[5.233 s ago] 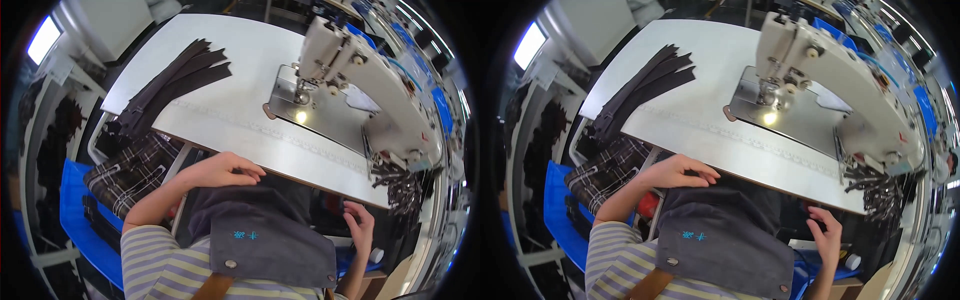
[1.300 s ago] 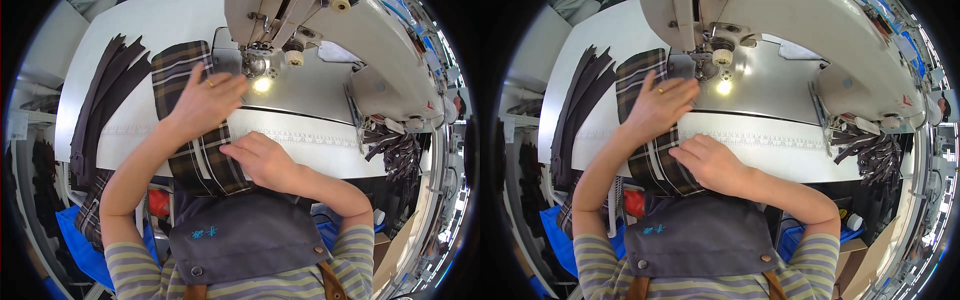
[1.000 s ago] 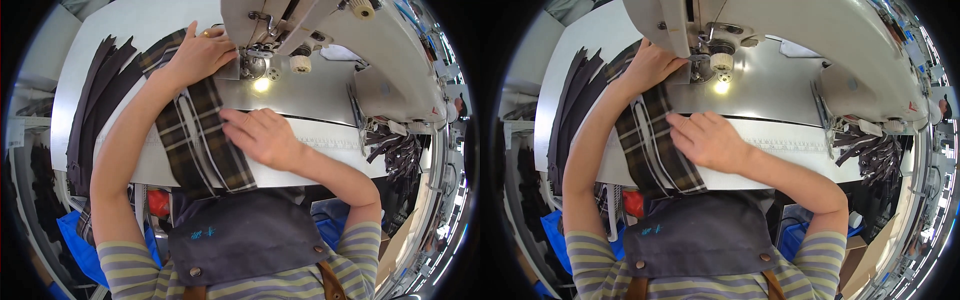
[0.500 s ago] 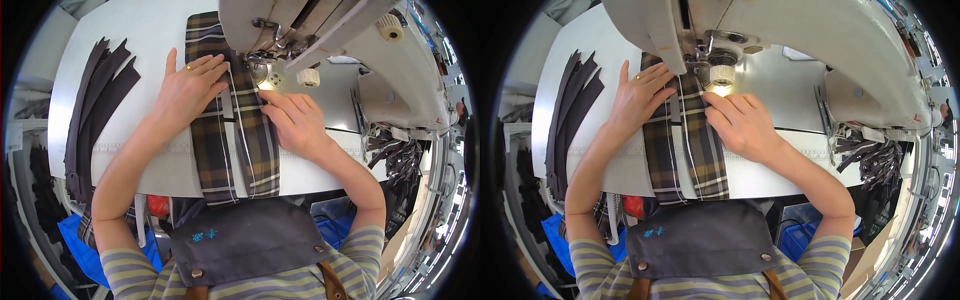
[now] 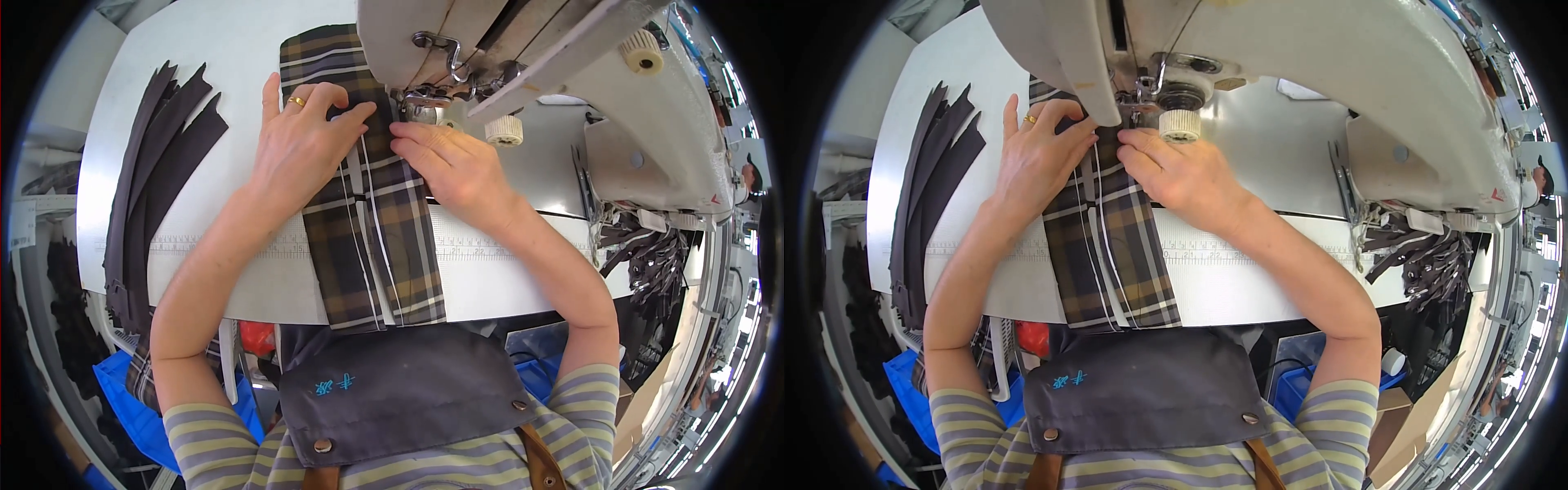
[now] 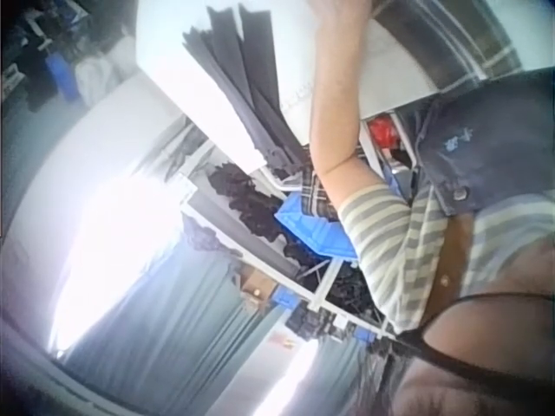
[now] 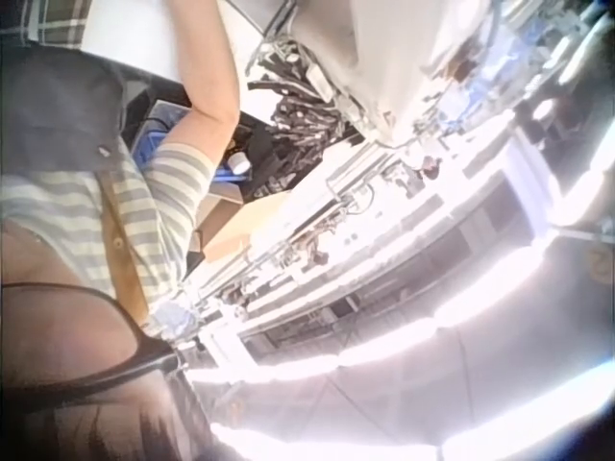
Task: Sewing a zipper onto a piece of plaid fabric using an industrial sewing machine.
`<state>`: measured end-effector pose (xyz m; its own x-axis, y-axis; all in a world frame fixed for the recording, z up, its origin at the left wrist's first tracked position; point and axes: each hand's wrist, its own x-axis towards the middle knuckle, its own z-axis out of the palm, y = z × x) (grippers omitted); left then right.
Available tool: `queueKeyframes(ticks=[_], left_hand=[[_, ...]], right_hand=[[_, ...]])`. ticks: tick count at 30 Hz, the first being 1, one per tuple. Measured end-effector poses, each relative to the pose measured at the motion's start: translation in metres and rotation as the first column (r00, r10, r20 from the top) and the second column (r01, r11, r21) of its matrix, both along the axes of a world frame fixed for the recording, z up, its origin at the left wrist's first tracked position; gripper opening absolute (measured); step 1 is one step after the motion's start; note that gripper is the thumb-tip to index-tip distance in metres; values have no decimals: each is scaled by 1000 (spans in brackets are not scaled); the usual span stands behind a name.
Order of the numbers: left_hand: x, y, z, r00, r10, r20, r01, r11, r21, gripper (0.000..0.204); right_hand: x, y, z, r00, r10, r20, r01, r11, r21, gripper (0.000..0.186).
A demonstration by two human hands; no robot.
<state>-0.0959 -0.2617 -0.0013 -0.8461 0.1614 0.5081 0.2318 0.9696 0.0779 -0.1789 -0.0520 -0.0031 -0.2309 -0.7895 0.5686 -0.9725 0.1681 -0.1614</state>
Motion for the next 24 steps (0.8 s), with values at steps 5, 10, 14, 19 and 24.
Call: queueKeyframes(ticks=[5,10,14,19,24], left_hand=[[-5,0,-3,999,40,-25,-39,999,25,25],[-2,4,-5,997,-76,-14,77,995,61,25],[2,11,-7,992,-125,29,124,991,45,26],[4,17,-5,991,-133,-2,133,991,1,32],[10,22,-2,988,-146,57,148,989,-25,39]], right_hand=[[-1,2,-3,994,-108,-33,111,988,110,35],[7,22,6,967,-255,-19,252,933,258,33],[10,35,14,965,-249,-78,256,963,87,29],[-13,25,9,939,-344,24,338,932,127,20],[-24,21,5,895,-354,272,347,935,73,12]])
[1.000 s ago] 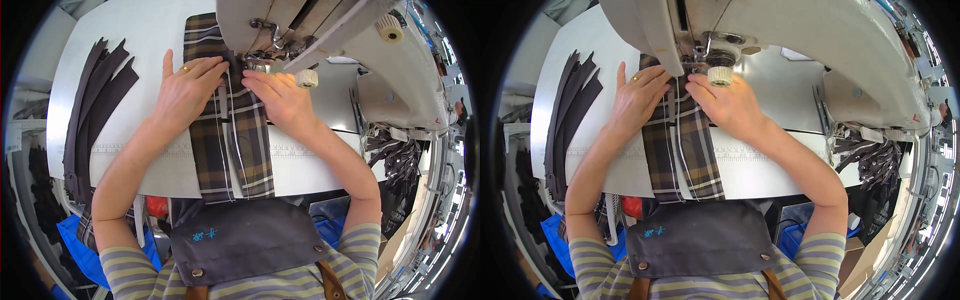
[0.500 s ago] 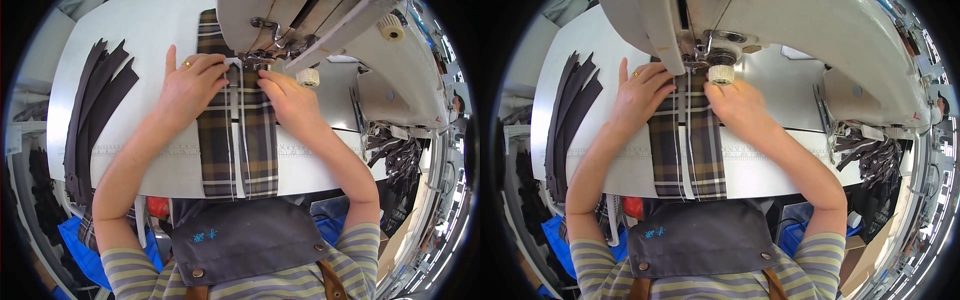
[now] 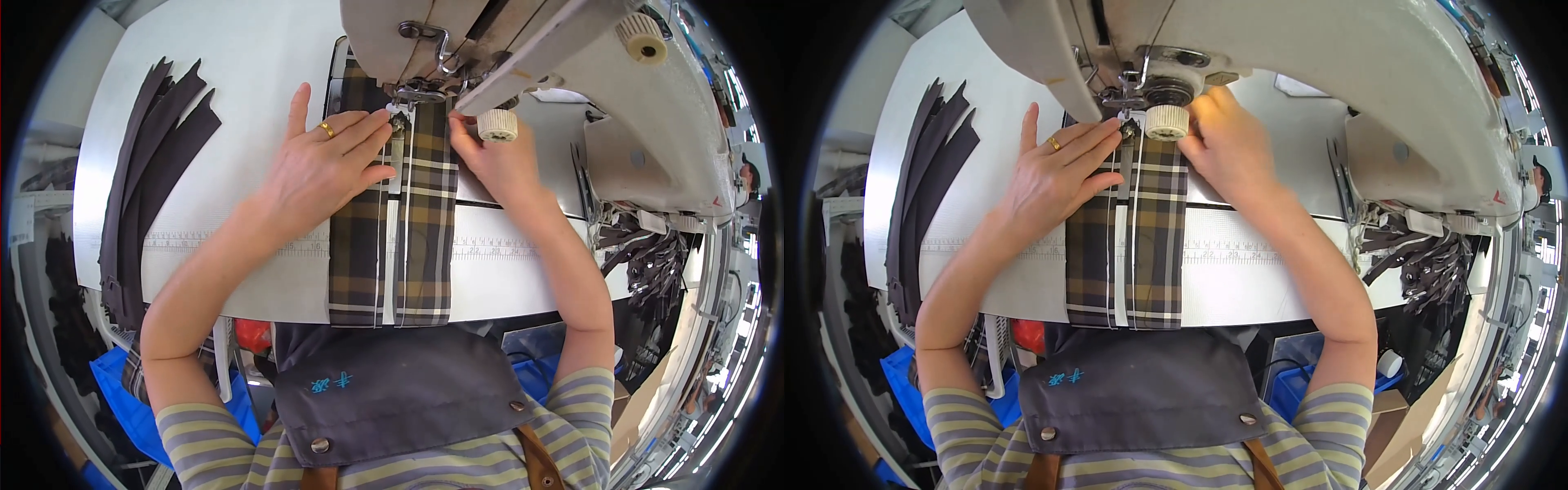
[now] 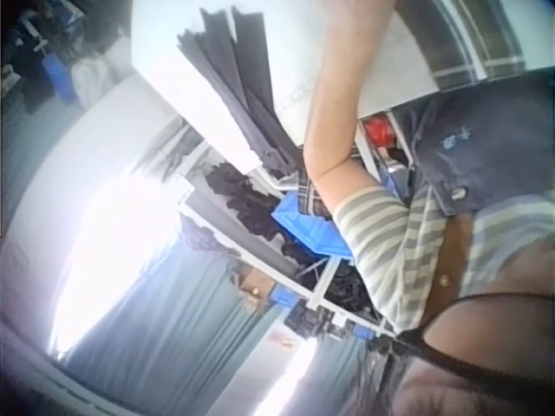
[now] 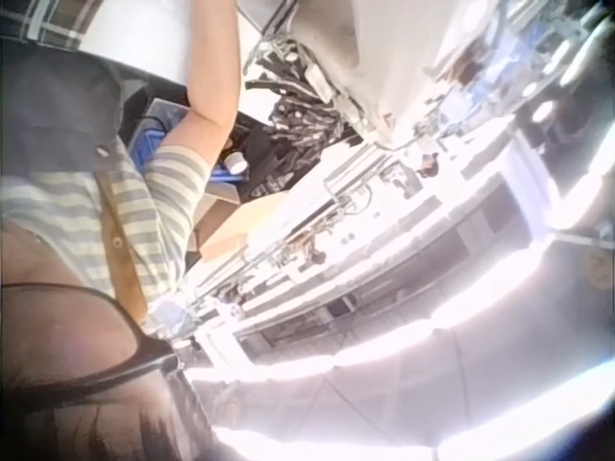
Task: Sewing a zipper onto a piece of plaid fabric using an industrial sewing machine.
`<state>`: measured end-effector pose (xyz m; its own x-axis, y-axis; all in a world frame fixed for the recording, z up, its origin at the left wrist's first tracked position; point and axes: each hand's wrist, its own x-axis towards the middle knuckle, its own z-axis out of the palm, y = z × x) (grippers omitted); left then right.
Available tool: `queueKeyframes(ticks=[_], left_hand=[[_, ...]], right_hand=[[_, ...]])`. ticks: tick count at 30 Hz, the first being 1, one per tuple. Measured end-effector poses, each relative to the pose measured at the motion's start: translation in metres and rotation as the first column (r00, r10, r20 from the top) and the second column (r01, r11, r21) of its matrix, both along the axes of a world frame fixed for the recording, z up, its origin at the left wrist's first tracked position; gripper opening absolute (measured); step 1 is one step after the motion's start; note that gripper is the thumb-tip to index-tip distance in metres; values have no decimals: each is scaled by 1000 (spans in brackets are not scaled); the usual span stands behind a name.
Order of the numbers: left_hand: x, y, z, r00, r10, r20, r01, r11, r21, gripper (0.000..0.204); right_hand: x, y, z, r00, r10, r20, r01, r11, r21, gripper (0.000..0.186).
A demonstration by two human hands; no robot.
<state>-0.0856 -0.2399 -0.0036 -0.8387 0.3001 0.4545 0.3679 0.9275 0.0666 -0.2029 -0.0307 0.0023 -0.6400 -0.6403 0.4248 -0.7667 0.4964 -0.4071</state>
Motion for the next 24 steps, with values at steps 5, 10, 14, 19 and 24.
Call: queueKeyframes(ticks=[5,10,14,19,24], left_hand=[[2,3,-2,1000,11,6,-11,1000,-25,40],[4,6,-1,999,13,36,-13,1000,7,41],[3,9,-3,999,33,0,-33,999,-7,40],[4,8,-6,999,51,5,-51,999,-7,41],[4,7,-6,997,74,37,-75,997,1,42]], right_hand=[[0,10,5,994,-12,105,11,1000,11,12],[-10,14,-4,998,9,-65,-6,999,45,13],[-14,12,8,984,-63,-167,86,987,134,13],[30,26,42,991,128,-33,-117,965,233,20],[94,29,18,902,431,17,-430,902,-30,19]])
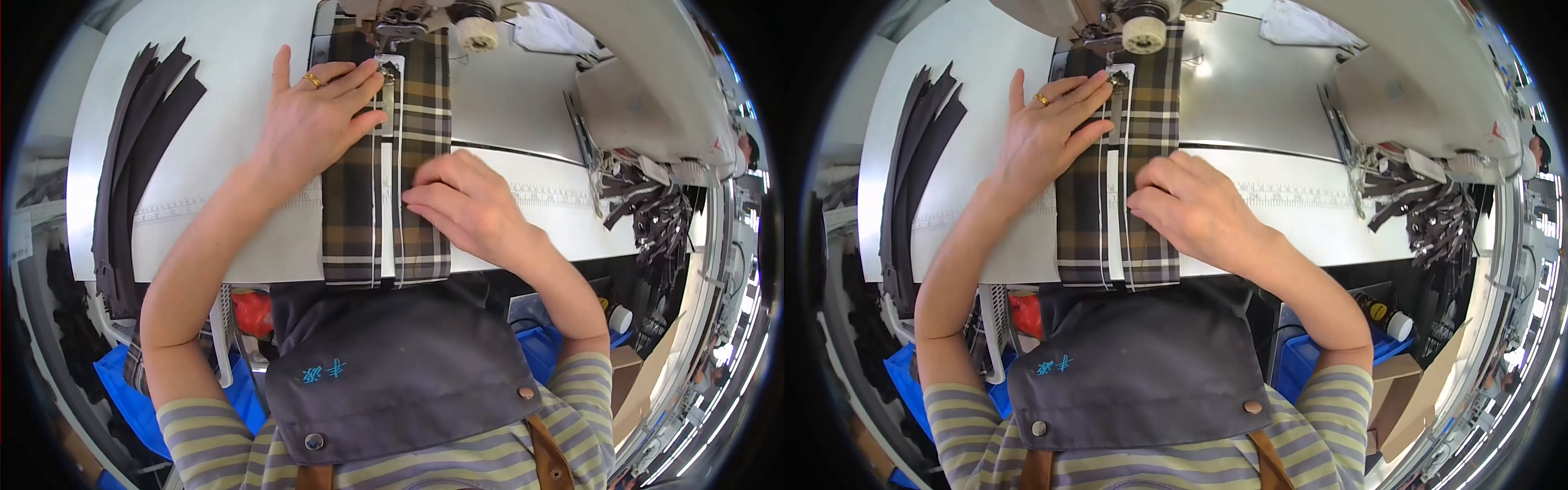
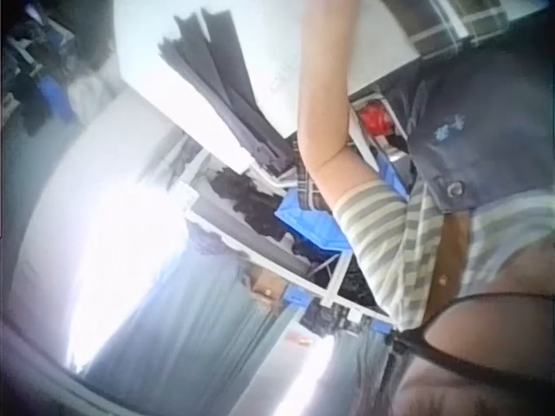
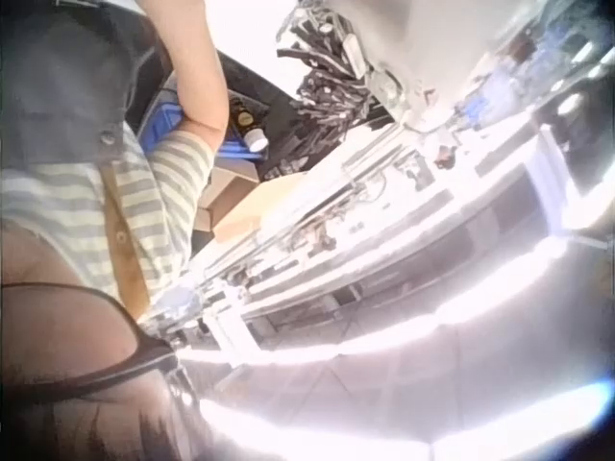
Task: Sewing a zipper onto a piece of plaid fabric using an industrial sewing machine.
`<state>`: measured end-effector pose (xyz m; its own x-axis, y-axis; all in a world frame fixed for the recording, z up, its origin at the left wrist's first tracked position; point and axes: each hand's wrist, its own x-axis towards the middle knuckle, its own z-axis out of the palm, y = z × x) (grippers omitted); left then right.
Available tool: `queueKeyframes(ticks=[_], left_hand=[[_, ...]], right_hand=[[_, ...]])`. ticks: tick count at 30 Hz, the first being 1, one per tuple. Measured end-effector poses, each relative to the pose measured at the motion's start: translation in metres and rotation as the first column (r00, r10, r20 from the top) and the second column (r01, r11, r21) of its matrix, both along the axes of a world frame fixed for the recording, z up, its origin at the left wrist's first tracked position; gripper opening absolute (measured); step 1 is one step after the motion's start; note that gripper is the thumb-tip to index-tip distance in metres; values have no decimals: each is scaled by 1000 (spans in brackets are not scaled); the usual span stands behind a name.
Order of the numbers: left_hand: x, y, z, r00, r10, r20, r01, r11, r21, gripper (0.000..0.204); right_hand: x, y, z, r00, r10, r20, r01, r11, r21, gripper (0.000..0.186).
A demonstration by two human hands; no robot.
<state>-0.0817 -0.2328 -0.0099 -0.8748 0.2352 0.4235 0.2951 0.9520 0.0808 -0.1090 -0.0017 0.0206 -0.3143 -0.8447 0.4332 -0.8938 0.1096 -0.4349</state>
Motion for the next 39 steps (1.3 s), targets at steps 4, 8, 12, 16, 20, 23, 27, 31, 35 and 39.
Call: queueKeyframes(ticks=[4,8,12,16,20,23,27,31,35,39], left_hand=[[-3,-2,-8,999,43,-27,-45,997,-69,41],[-6,-7,-17,996,40,-76,-48,994,-97,42],[-2,3,-3,987,137,89,-121,979,-162,49],[32,39,23,962,-139,235,190,960,-208,75],[102,79,25,780,-531,330,554,832,28,66],[117,84,12,841,-462,281,504,858,-97,48],[115,84,13,855,-438,279,422,899,121,42],[100,94,40,832,-463,306,306,842,443,45],[82,126,60,922,-379,82,299,830,471,43],[75,141,69,880,-454,141,383,853,354,31]], right_hand=[[41,43,4,935,2,355,4,1000,-17,10],[68,116,13,701,-179,690,-49,953,298,13],[74,163,11,866,-481,141,312,738,598,24],[54,205,31,654,-670,351,556,740,378,19],[-15,244,28,438,-870,-227,898,435,66,12],[-59,266,11,475,-817,-328,867,499,13,20],[-63,279,11,515,-818,-255,786,570,-241,25],[-22,237,30,596,-641,-483,657,735,-165,29],[23,159,37,886,-393,-247,423,903,77,17],[48,120,50,904,-203,377,183,979,91,16]])
